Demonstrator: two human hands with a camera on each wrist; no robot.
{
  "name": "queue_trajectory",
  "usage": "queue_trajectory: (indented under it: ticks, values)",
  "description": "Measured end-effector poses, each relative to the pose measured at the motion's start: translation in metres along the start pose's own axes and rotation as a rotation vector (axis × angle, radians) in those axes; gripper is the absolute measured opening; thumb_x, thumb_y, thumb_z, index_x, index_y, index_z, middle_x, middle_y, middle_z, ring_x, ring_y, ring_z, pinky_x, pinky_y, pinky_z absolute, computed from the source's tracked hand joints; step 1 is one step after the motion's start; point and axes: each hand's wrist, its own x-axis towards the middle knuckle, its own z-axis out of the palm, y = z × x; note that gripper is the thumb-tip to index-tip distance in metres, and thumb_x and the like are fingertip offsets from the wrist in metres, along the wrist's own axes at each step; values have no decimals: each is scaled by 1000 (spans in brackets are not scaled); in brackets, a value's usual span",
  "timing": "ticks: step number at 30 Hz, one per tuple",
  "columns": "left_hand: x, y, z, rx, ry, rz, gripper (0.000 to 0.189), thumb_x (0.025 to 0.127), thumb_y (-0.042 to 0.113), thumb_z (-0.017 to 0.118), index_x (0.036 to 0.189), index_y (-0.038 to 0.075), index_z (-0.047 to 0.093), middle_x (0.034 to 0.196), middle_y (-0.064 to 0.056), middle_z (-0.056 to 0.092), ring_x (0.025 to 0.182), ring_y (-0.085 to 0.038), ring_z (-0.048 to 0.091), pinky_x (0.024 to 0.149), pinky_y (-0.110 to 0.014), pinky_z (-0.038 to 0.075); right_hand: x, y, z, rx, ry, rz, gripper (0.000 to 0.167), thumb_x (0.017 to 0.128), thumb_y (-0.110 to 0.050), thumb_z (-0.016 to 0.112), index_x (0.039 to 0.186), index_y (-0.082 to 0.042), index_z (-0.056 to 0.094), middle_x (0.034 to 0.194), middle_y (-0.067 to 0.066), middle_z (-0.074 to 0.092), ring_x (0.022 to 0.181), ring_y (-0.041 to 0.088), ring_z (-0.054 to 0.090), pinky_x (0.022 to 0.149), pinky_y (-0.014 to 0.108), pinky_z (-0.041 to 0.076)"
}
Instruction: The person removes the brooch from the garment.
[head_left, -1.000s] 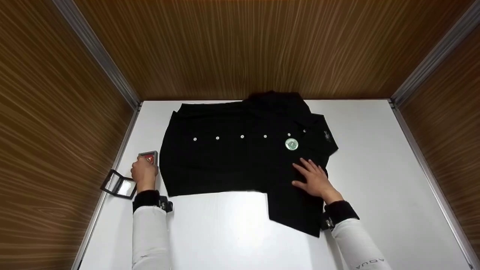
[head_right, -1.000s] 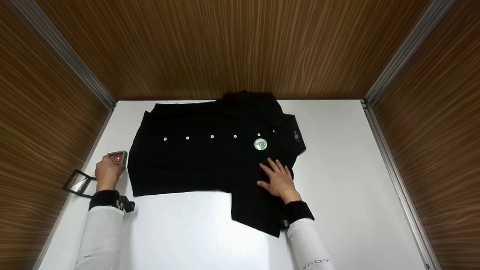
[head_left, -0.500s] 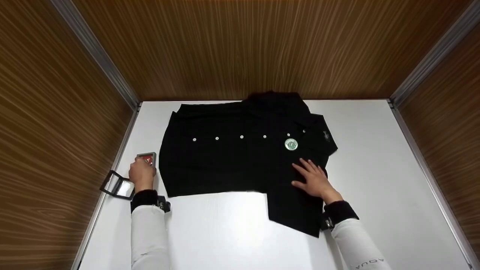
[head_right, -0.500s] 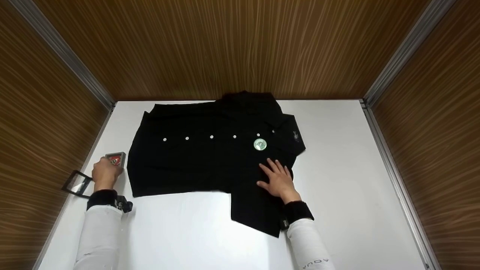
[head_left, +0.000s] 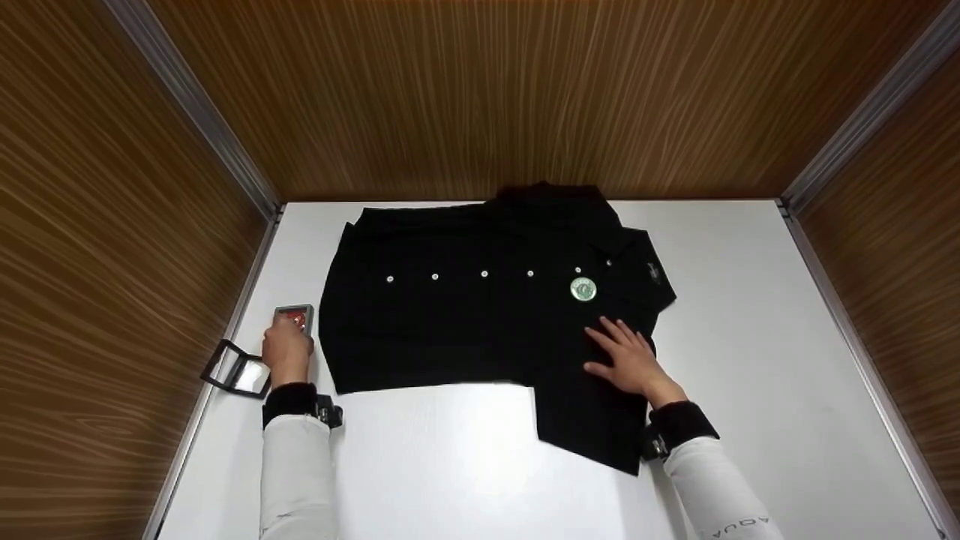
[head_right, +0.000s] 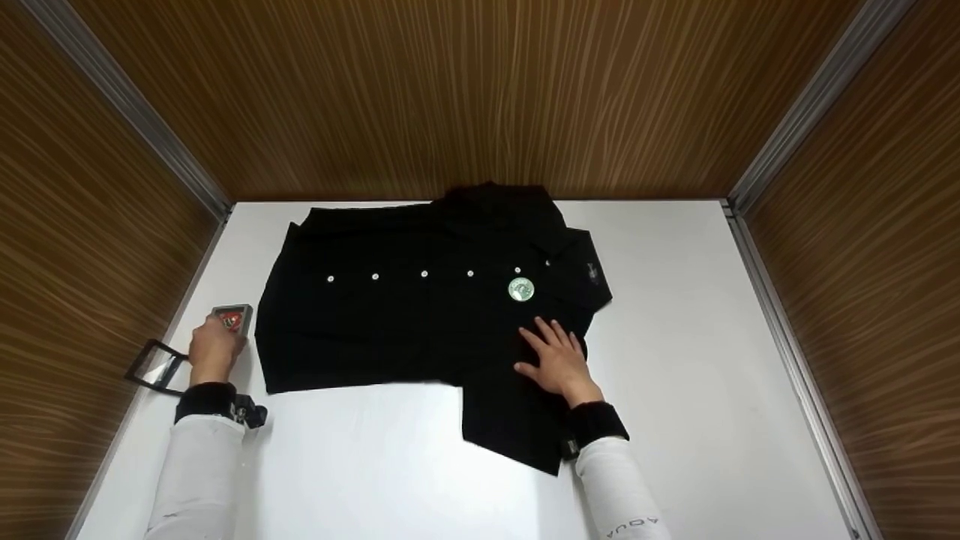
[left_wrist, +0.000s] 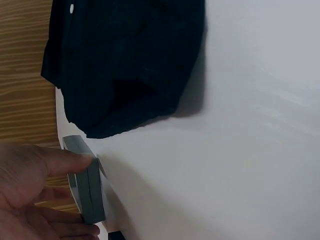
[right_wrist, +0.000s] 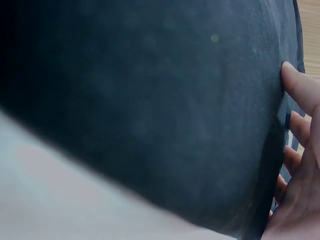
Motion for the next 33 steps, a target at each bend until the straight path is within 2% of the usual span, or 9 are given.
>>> queue_trajectory:
  ticks: [3,6,9,11,16,19,23,28,33]
  values:
    - [-2,0,2,28,17,20,44,82,5,57,118,-18,48,117,-48,48,109,-61,49,88,-61,44,0,0,-1,6,-1,-1,65,89,-36,70,144,-9,49,154,21,32,141,47,23,111,66,17]
    - [-5,2,5,34,45,37,65,80,8,63,130,-24,36,129,-51,34,122,-62,36,102,-60,35,-1,1,-2,7,-3,-3,64,90,-35,70,144,-8,49,154,22,32,141,47,22,111,66,16]
    - [-9,11,8,10,57,50,81,82,11,67,139,-24,22,141,-50,21,133,-60,23,112,-59,23,-1,1,-4,3,-8,1,64,90,-35,70,144,-9,48,154,21,31,141,47,22,111,66,16]
    - [-13,21,10,6,48,74,82,85,14,68,142,-22,21,143,-48,19,134,-59,22,112,-60,23,-2,0,-5,-3,-13,1,64,90,-35,70,145,-8,48,154,22,31,141,47,22,111,67,16]
    - [-30,51,18,47,-77,170,76,93,27,66,147,-10,28,149,-42,15,136,-58,20,108,-64,28,-2,0,-9,-10,-49,16,64,92,-35,68,146,-8,46,155,23,29,141,48,20,111,67,15]
    - [-44,69,27,83,-167,240,78,94,36,65,151,-2,28,152,-39,11,138,-56,15,110,-65,23,-2,0,-11,-16,-66,27,64,93,-35,67,147,-8,44,155,22,28,142,48,19,111,67,15]
    - [-62,88,42,147,-250,327,81,92,46,65,152,5,30,155,-34,13,141,-53,14,111,-66,17,-3,0,-12,-19,-67,29,64,93,-35,67,146,-8,45,155,23,29,142,48,19,111,67,15]
    - [-80,100,60,213,-313,406,84,89,51,67,154,10,32,156,-31,16,142,-50,15,110,-68,19,-4,0,-11,-16,-66,28,64,93,-34,67,146,-7,45,155,23,29,141,48,20,111,67,15]
    - [-88,102,71,220,-347,407,86,85,50,72,153,11,35,156,-30,17,142,-49,15,108,-70,20,-3,-1,-12,-15,-62,25,64,92,-34,68,146,-7,45,154,24,29,141,49,21,110,67,16]
